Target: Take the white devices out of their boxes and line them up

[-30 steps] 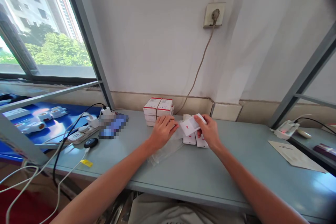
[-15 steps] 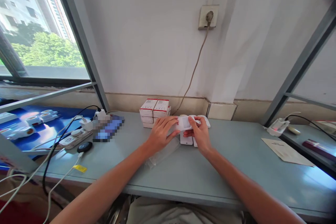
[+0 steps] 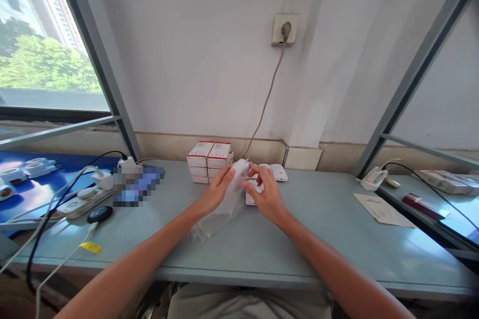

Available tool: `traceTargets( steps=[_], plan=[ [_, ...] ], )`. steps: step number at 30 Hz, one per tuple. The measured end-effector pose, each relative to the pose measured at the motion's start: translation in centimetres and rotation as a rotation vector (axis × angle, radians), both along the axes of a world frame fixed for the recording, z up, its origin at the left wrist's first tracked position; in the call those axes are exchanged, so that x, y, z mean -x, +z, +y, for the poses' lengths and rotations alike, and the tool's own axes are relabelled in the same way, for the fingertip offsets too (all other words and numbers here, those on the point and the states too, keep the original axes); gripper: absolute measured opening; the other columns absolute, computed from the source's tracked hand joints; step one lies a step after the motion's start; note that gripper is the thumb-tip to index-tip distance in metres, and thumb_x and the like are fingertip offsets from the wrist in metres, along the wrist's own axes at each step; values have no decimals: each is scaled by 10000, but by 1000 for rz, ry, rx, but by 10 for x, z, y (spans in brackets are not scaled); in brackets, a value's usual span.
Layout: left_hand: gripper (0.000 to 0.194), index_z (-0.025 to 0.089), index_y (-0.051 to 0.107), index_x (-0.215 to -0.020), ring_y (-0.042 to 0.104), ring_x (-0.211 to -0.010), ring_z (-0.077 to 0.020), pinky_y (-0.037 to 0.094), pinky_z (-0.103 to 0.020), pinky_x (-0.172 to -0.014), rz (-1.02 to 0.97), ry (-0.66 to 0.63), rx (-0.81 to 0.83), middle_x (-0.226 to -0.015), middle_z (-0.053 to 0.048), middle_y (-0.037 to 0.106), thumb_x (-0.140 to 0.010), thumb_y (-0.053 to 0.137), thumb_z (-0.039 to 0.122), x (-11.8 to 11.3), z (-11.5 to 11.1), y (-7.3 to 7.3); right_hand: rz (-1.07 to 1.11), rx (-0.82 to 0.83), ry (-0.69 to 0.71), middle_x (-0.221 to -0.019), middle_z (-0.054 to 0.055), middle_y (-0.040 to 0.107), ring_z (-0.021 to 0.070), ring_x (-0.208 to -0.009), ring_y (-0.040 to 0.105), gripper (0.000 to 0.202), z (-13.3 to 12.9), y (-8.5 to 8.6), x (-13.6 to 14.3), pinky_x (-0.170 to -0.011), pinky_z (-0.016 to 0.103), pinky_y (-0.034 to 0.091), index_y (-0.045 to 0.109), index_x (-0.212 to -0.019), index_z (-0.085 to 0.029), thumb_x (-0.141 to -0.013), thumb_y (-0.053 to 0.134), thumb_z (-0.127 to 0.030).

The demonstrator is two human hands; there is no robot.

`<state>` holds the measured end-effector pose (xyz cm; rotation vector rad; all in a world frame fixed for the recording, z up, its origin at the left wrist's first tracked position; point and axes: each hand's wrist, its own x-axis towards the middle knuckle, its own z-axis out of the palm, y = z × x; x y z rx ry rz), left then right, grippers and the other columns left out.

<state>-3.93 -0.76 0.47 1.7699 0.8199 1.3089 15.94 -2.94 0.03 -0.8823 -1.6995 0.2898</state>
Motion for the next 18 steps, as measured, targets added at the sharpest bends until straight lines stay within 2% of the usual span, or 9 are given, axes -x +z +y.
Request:
traceTargets(
  steps=[2,4,7,11,15,18],
  plan=[
    [642,234,619,-1470,728,-964,-246,588,-381,-852,-132,-164,222,-1208,-108,751,-1051,527,711,-1,-2,3,-81,-113,-84,-1182,119,679,298,-1084,612,383,1,0,-2,-937,478,552,692,-1308,-272,-1002,709,-501],
    [701,307,499,-1598,709,-793,-202,571,-344,-722,-215,-299,399,-1155,-89,748,-1030,573,712,0,-5,8,-109,-164,-117,-1188,124,656,303,-1117,607,263,4,0,-3,-977,490,541,719,-1217,-267,-1035,669,-450],
    [712,366,439,-1627,705,-738,-185,561,-323,-678,-252,-384,545,-1151,-80,742,-1016,623,683,0,-12,15,-100,-177,-84,-1153,110,648,276,-1107,625,163,7,-1,-4,-968,449,545,698,-1098,-259,-1079,590,-380],
    [653,296,537,-1508,711,-690,-198,563,-317,-631,-259,-427,624,-1060,-79,758,-983,687,654,-2,-17,18,-80,-147,-30,-1077,82,676,249,-1066,644,176,8,-1,-4,-949,415,529,614,-1000,-258,-1108,508,-348],
    [625,154,657,-1308,716,-667,-206,558,-290,-609,-235,-461,789,-864,-105,757,-1024,577,705,-2,-13,12,-114,-57,6,-1002,53,668,217,-930,644,200,6,-3,-4,-862,379,509,557,-1024,-250,-1131,443,-376],
    [645,117,700,-1196,735,-702,-203,584,-280,-655,-256,-462,902,-852,-127,763,-1038,534,720,0,-11,9,-110,-12,-37,-946,36,657,212,-873,630,224,6,-4,-4,-820,370,492,534,-1002,-254,-1133,432,-403]
  ],
)
